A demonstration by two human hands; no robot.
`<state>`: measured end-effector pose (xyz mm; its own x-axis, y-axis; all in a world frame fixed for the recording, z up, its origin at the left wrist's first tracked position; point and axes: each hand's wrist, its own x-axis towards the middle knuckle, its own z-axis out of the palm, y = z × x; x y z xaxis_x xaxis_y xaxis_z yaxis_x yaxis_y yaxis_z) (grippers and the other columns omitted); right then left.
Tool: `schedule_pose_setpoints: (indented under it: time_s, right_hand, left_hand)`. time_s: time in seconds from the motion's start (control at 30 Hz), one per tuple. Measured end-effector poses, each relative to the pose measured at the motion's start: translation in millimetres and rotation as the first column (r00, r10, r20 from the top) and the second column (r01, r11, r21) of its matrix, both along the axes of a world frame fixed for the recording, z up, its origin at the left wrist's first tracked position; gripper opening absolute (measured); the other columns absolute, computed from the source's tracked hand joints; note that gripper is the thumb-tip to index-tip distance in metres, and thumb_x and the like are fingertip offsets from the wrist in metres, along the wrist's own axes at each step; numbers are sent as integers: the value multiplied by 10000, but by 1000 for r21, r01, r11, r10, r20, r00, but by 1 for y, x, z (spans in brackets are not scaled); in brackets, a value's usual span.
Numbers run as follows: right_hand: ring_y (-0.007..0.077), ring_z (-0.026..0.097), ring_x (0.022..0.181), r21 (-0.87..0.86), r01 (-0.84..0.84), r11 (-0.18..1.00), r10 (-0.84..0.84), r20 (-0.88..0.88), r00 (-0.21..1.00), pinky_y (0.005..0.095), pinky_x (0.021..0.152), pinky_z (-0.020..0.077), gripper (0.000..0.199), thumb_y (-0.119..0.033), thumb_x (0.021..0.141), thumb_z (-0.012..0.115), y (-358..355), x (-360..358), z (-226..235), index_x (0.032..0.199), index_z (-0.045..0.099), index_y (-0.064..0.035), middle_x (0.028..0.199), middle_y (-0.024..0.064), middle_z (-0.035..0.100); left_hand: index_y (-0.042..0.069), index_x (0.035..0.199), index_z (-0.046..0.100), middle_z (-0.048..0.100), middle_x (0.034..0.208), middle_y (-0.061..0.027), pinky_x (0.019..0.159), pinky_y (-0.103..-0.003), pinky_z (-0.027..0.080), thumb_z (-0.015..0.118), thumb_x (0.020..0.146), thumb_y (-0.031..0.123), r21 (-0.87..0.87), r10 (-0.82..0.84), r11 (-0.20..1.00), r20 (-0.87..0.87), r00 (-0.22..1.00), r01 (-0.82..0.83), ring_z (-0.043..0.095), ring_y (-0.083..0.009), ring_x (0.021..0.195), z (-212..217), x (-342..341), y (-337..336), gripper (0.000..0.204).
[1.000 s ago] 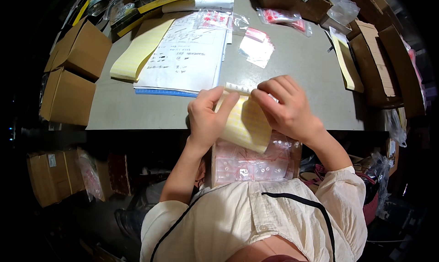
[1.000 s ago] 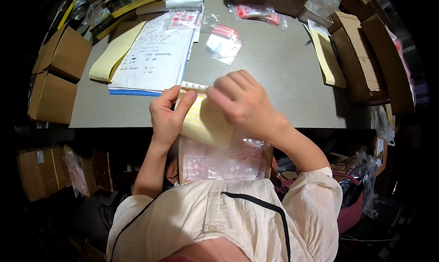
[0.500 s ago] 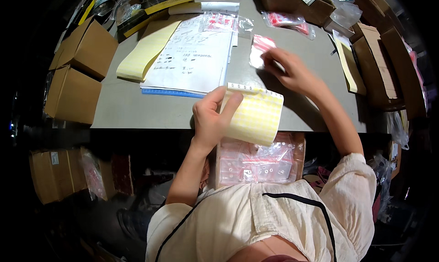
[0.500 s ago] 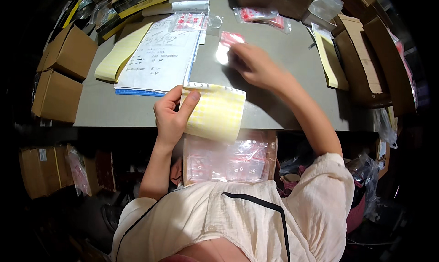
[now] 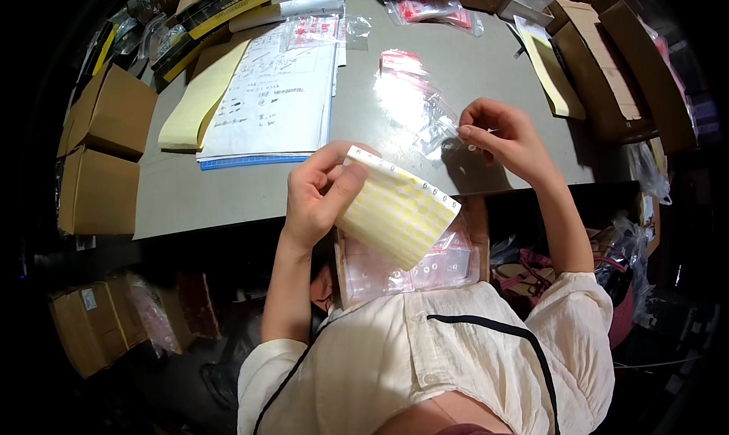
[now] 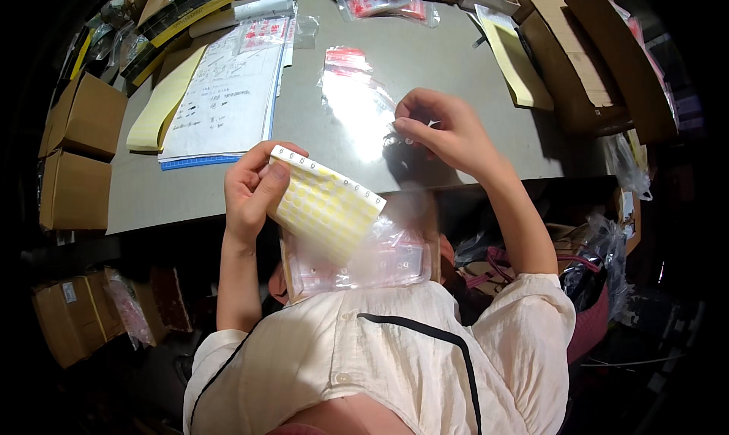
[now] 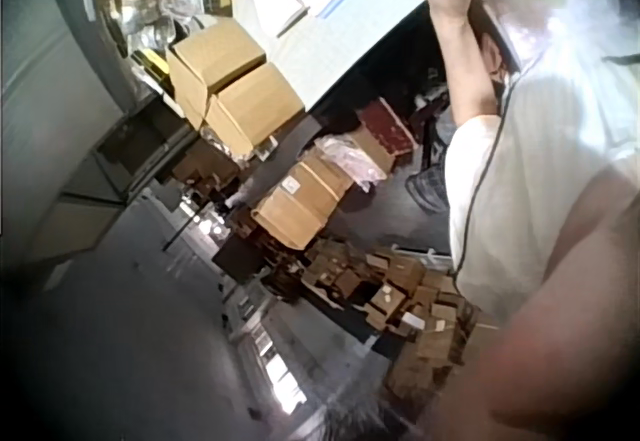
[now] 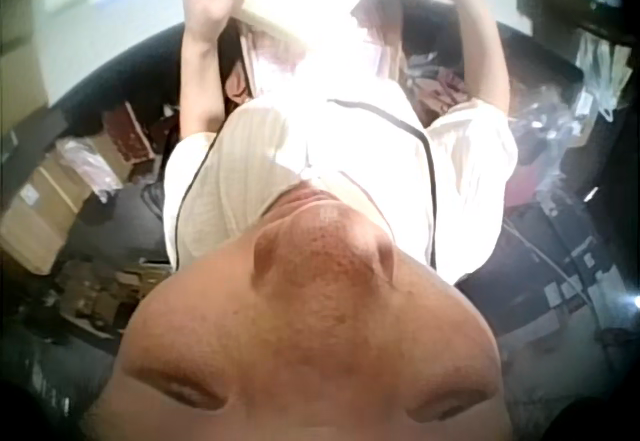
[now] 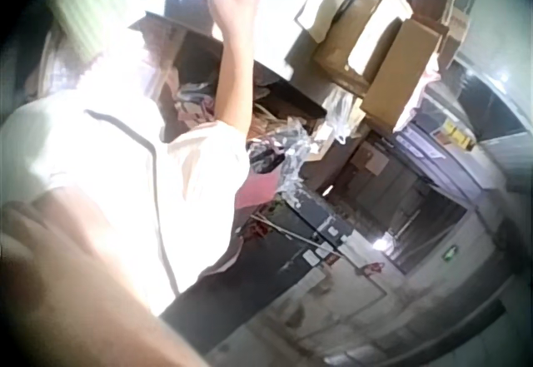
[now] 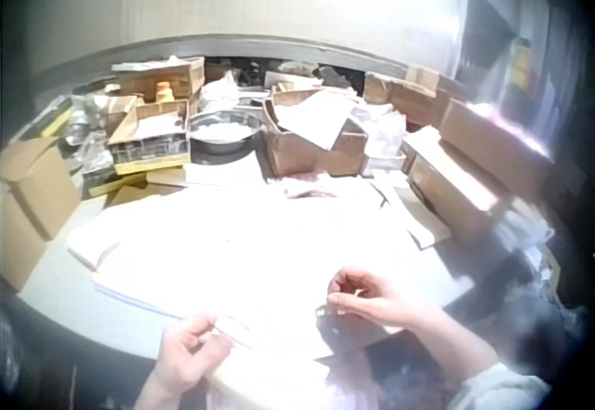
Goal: The person peels individual labels from a yellow roll and applies them to small clear plastic bags. The person handles the bags one at a time, placing them on the table and smoothing the label onto the surface. The task is performed by hand without the use of additional tools.
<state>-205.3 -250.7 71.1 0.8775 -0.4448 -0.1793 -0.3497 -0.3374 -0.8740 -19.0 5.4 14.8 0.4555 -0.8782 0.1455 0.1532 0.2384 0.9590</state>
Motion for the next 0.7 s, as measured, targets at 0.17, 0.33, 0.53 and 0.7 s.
schedule_pose_setpoints:
  time_s: [0.17, 0.33, 0.53, 0.7]
  right_hand:
    - [316, 714, 836, -386, -139, 912, 121, -70, 990, 417, 776, 555, 227, -164, 900, 660, 4, 18, -20, 1018, 691, 27, 903, 188, 729]
    - [317, 659, 739, -586, -254, 769, 165, -203, 965, 385, 716, 527, 286, -212, 913, 761, -4, 20, -19, 991, 654, 42, 838, 174, 698]
    - [227, 655, 773, -457, -445, 770, 219, -465, 858, 343, 690, 505, 281, -251, 934, 767, 8, 34, 23, 987, 651, 0, 848, 115, 682]
    - [111, 621, 822, -335, -178, 925, 182, -21, 983, 306, 714, 499, 219, -185, 942, 758, -14, 51, -17, 1001, 634, -15, 888, 36, 677]
  left_hand:
    - [-48, 1195, 679, 749, 946, -65, 744, -225, 513, 615, 1074, 173, -20, 53, 998, 14, 999, -52, 674, -79, 848, -3, -1, -3, 260]
    - [-47, 1164, 682, 741, 929, -53, 725, -216, 500, 621, 1074, 167, -28, 105, 994, 13, 994, -104, 655, -64, 827, -7, -3, -1, 240]
    - [-46, 1140, 683, 722, 913, -33, 705, -209, 479, 635, 1064, 152, -44, 113, 993, 10, 994, -113, 628, -48, 802, -5, -3, 0, 217]
    - [-46, 1125, 687, 712, 912, -24, 703, -203, 468, 649, 1051, 139, -53, 163, 986, 48, 985, -160, 618, -43, 797, -8, -1, -3, 203]
